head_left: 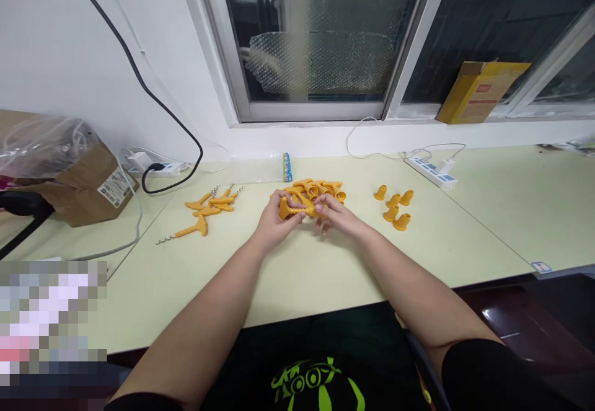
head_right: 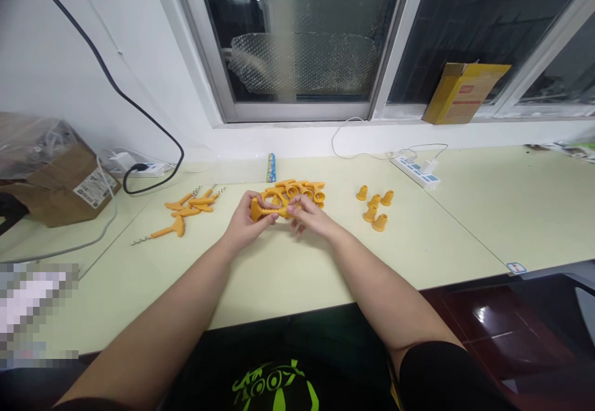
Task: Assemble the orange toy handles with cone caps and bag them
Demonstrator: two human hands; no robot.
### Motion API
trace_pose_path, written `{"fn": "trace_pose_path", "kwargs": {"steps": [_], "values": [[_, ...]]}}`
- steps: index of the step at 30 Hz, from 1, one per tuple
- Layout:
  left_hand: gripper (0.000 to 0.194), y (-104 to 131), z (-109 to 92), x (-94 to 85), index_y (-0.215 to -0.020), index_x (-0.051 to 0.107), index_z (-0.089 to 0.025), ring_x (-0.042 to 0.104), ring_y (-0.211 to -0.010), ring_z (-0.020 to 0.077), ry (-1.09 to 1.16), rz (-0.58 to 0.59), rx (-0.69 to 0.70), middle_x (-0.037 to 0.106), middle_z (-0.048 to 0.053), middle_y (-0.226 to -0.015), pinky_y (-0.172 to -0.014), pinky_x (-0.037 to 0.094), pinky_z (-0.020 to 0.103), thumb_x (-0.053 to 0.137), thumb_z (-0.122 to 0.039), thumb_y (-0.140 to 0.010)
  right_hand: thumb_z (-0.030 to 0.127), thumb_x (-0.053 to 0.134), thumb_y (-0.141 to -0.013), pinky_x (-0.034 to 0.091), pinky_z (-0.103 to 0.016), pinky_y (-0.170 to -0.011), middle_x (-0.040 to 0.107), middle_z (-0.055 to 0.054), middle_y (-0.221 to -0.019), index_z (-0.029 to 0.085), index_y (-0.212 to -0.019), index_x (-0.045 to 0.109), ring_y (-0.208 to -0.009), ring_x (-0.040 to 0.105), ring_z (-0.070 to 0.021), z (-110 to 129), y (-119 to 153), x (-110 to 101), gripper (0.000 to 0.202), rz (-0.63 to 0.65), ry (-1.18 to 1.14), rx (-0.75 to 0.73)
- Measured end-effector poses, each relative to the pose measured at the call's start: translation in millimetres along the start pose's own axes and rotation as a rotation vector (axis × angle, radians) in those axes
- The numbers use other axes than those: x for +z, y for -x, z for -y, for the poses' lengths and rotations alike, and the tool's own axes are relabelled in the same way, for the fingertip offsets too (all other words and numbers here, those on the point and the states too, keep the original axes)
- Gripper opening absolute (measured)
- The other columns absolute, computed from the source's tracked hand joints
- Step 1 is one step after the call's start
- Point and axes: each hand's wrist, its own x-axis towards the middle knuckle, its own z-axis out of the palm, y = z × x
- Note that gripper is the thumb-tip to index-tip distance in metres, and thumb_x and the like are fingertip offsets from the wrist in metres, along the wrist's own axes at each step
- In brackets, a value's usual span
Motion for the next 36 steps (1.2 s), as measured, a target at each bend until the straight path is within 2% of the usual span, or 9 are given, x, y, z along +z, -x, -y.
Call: {"fn": "trace_pose_path", "kwargs": {"steps": [2, 5, 15, 20, 25, 28, 31, 33, 36], "values": [[0.053, -3, 1, -2.8, -0.102, 0.037, -0.026, 0.07, -0.073, 0.0168, 0.061, -0.056, -0.066, 0.072, 0.002, -0.094, -0.065, 0.057, 0.03, 0.083, -0.037, -0.077, 0.041, 0.084, -0.074, 0.06, -0.029, -0.072, 0.069, -0.002, -0.107, 0.027, -0.106, 0.059, -0.09, 0.069, -0.0172, 1, 2, -2, 0.043, -0.041, 0.08, -0.208], [0.055, -6, 2, -6.5, -0.102, 0.036, -0.026, 0.062, -0.057, 0.0113, 0.09, -0.047, -0.133, 0.069, -0.001, -0.089, -0.054, 0.052, 0.025, 0.084, -0.037, -0.076, 0.04, 0.083, -0.076, 0.059, -0.033, -0.077, 0.069, -0.002, -0.094, 0.024, -0.101, 0.064, -0.084, 0.068, -0.0173, 0, 1, -4, 0.035, -0.065, 0.118, -0.248], [0.057, 0, -1, -17.4, -0.119, 0.043, -0.027, 0.064, -0.065, 0.0104, -0.057, 0.089, 0.018, 0.069, 0.002, -0.099, -0.06, 0.055, 0.024, 0.083, -0.037, -0.08, 0.054, 0.065, -0.093, 0.042, -0.02, -0.037, 0.065, -0.001, -0.06, 0.018, -0.091, 0.061, -0.04, 0.05, -0.0092, 7, 0, 1, 0.037, 0.021, -0.28, 0.401], [0.066, -4, 1, -20.2, -0.125, 0.037, -0.027, 0.059, -0.059, 0.0091, 0.007, 0.046, -0.03, 0.071, -0.001, -0.09, -0.057, 0.053, 0.023, 0.083, -0.036, -0.079, 0.049, 0.075, -0.087, 0.06, -0.029, -0.065, 0.073, -0.003, -0.09, 0.022, -0.103, 0.06, -0.07, 0.071, -0.0149, 8, 4, 1, 0.034, 0.085, -0.284, 0.155], [0.067, -9, 7, -21.0, -0.123, 0.038, -0.026, 0.06, -0.064, 0.0091, 0.021, -0.014, -0.082, 0.069, 0.001, -0.094, -0.064, 0.054, 0.025, 0.085, -0.036, -0.076, 0.041, 0.088, -0.074, 0.06, -0.033, -0.075, 0.069, 0.0, -0.081, 0.021, -0.099, 0.061, -0.073, 0.069, -0.015, 0, 1, -2, 0.042, 0.061, -0.118, 0.012], [0.079, -10, 11, -19.2, -0.127, 0.032, -0.03, 0.067, -0.079, 0.0123, 0.028, -0.236, -0.062, 0.061, 0.003, -0.111, -0.072, 0.059, 0.03, 0.087, -0.036, -0.071, 0.044, 0.088, -0.071, 0.06, -0.037, -0.08, 0.07, 0.001, -0.081, 0.022, -0.097, 0.057, -0.075, 0.07, -0.0161, -4, -2, 0, 0.046, -0.014, -0.128, -0.088], [0.066, -8, 9, -16.7, -0.123, 0.042, -0.03, 0.064, -0.099, 0.0158, -0.19, -0.429, 0.114, 0.05, 0.004, -0.12, -0.08, 0.061, 0.033, 0.085, -0.035, -0.073, 0.048, 0.089, -0.07, 0.06, -0.038, -0.078, 0.069, 0.001, -0.083, 0.024, -0.09, 0.05, -0.077, 0.07, -0.0175, -7, -6, 7, 0.05, -0.115, -0.153, -0.157], [0.052, -3, 5, -14.0, -0.121, 0.054, -0.028, 0.061, -0.102, 0.0171, -0.375, -0.284, 0.24, 0.049, 0.005, -0.12, -0.084, 0.061, 0.034, 0.082, -0.033, -0.077, 0.05, 0.089, -0.069, 0.058, -0.035, -0.072, 0.068, 0.001, -0.081, 0.025, -0.084, 0.046, -0.074, 0.069, -0.0172, -8, -7, 13, 0.052, -0.156, -0.111, -0.183], [0.046, 3, 0, -8.5, -0.125, 0.064, -0.028, 0.061, -0.103, 0.0201, -0.5, 0.116, 0.335, 0.052, 0.009, -0.121, -0.086, 0.063, 0.036, 0.08, -0.032, -0.082, 0.053, 0.085, -0.073, 0.055, -0.032, -0.07, 0.066, 0.002, -0.079, 0.024, -0.081, 0.046, -0.075, 0.066, -0.0167, -11, -7, 19, 0.049, -0.12, -0.044, -0.228]]}}
